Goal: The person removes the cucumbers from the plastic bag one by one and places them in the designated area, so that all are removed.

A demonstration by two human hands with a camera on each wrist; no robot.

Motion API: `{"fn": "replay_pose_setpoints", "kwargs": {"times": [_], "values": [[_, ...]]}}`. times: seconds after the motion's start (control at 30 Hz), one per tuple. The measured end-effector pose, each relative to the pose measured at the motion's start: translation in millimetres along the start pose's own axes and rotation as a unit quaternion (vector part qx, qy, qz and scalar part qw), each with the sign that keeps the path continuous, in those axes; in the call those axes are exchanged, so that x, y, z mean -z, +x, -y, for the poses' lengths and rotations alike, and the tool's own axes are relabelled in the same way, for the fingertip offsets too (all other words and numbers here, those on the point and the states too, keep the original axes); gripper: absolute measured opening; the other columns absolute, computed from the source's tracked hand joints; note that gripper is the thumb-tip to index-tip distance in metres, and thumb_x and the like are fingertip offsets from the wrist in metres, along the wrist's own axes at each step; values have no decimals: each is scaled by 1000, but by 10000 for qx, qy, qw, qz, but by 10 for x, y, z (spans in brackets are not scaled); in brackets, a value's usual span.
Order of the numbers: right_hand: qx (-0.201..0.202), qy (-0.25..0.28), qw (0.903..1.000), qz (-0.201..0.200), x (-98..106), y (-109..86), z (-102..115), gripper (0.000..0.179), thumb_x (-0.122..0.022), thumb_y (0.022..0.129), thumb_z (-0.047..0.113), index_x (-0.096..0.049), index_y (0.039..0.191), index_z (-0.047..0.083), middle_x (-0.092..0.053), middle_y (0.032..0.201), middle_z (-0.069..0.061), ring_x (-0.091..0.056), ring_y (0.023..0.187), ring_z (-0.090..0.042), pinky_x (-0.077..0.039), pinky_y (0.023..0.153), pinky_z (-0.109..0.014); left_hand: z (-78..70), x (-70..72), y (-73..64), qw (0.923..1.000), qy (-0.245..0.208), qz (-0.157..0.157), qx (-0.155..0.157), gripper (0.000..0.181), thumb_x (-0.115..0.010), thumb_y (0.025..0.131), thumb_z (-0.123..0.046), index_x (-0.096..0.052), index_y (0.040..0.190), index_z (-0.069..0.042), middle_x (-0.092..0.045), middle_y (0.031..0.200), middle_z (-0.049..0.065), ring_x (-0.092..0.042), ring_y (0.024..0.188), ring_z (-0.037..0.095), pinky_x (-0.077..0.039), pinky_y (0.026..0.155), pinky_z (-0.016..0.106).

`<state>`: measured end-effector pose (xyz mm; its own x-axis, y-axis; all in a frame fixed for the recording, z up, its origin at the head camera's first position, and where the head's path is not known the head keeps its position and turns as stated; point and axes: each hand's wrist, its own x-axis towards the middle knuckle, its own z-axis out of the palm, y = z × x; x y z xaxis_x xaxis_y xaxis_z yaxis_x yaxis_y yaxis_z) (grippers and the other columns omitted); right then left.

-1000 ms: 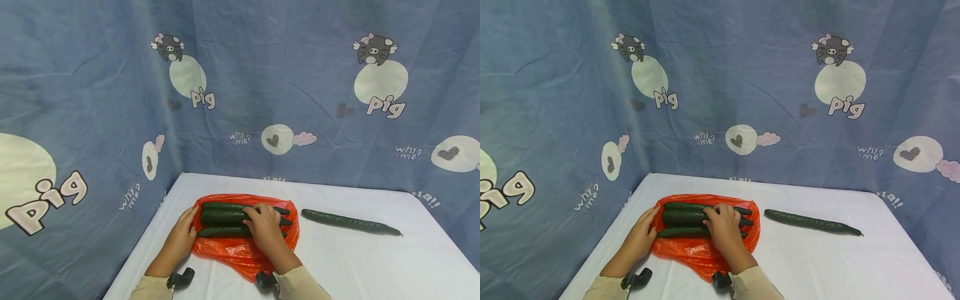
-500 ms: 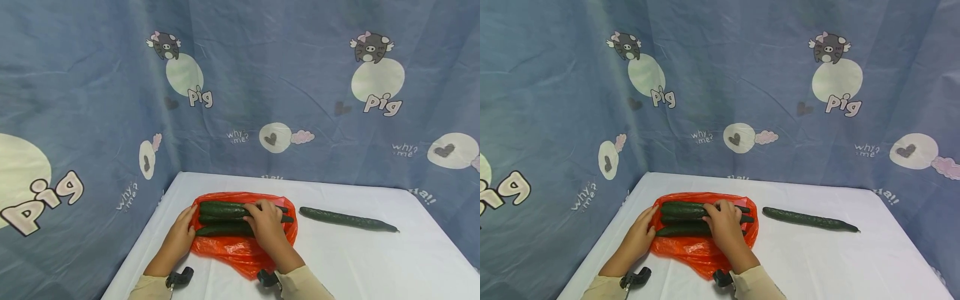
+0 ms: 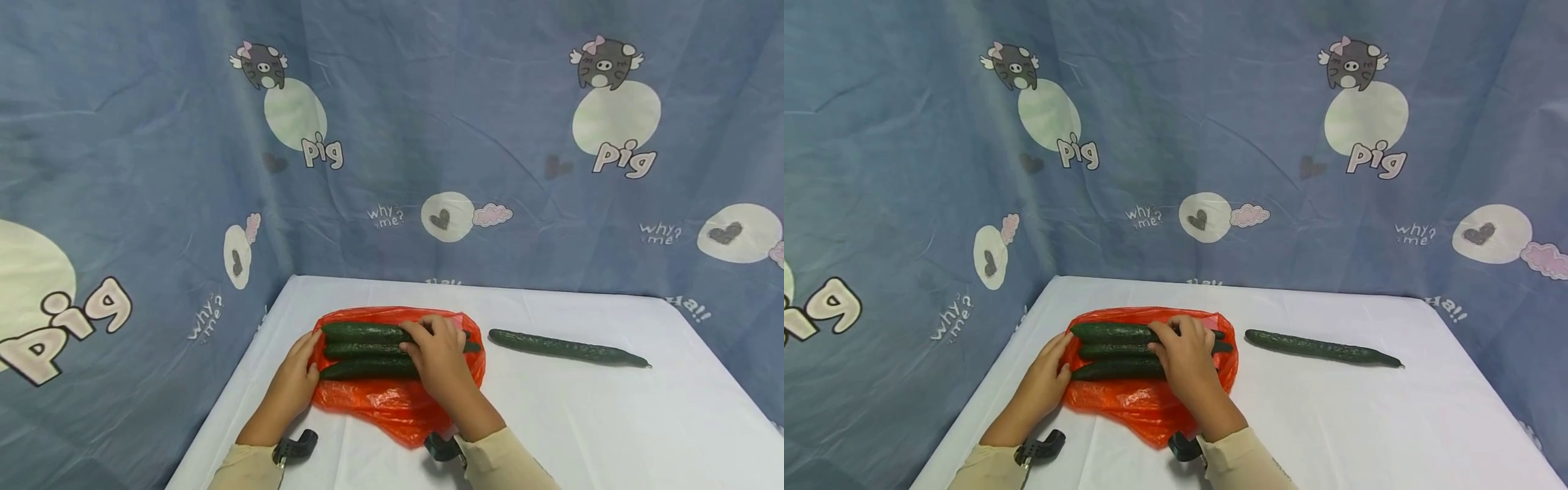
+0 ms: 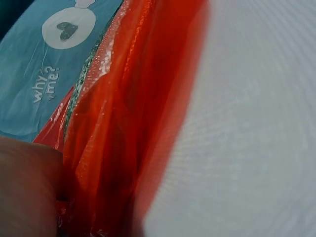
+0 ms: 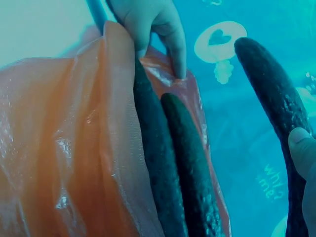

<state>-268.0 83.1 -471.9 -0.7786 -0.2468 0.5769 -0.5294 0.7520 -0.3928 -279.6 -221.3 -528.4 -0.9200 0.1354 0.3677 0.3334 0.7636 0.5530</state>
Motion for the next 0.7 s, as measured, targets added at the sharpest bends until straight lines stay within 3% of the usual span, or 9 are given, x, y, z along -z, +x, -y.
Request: {"fn": "replay_pose_setpoints", "kwargs": {"times": [0.33, 0.5, 0.7], "values": [[566, 39, 9973, -461, 124, 23, 40, 35, -77, 94, 26, -70, 127, 25, -58, 114, -4, -52, 108, -27, -38, 86, -49, 4, -1, -1, 9996, 3, 196, 217, 64, -59, 95, 8, -41, 156, 6, -42, 160, 24, -43, 147, 45, -38, 118, 61], [520, 49, 9976, -463, 235, 6, 31, 36, -79, 93, 23, -69, 128, 26, -59, 118, -6, -54, 110, -28, -39, 90, -54, -18, -3, 3, 9993, -66, 271, 266, 69, -59, 95, 9, -39, 160, -1, -41, 162, 21, -43, 147, 44, -38, 119, 61], [418, -94, 9977, -516, 305, -42, -47, 36, -79, 92, 22, -69, 127, 25, -59, 120, -8, -55, 113, -32, -39, 95, -62, -1, 4, 5, 9999, 0, 85, 125, 70, -59, 92, 10, -41, 159, -2, -44, 159, 22, -47, 145, 44, -41, 117, 61]]}}
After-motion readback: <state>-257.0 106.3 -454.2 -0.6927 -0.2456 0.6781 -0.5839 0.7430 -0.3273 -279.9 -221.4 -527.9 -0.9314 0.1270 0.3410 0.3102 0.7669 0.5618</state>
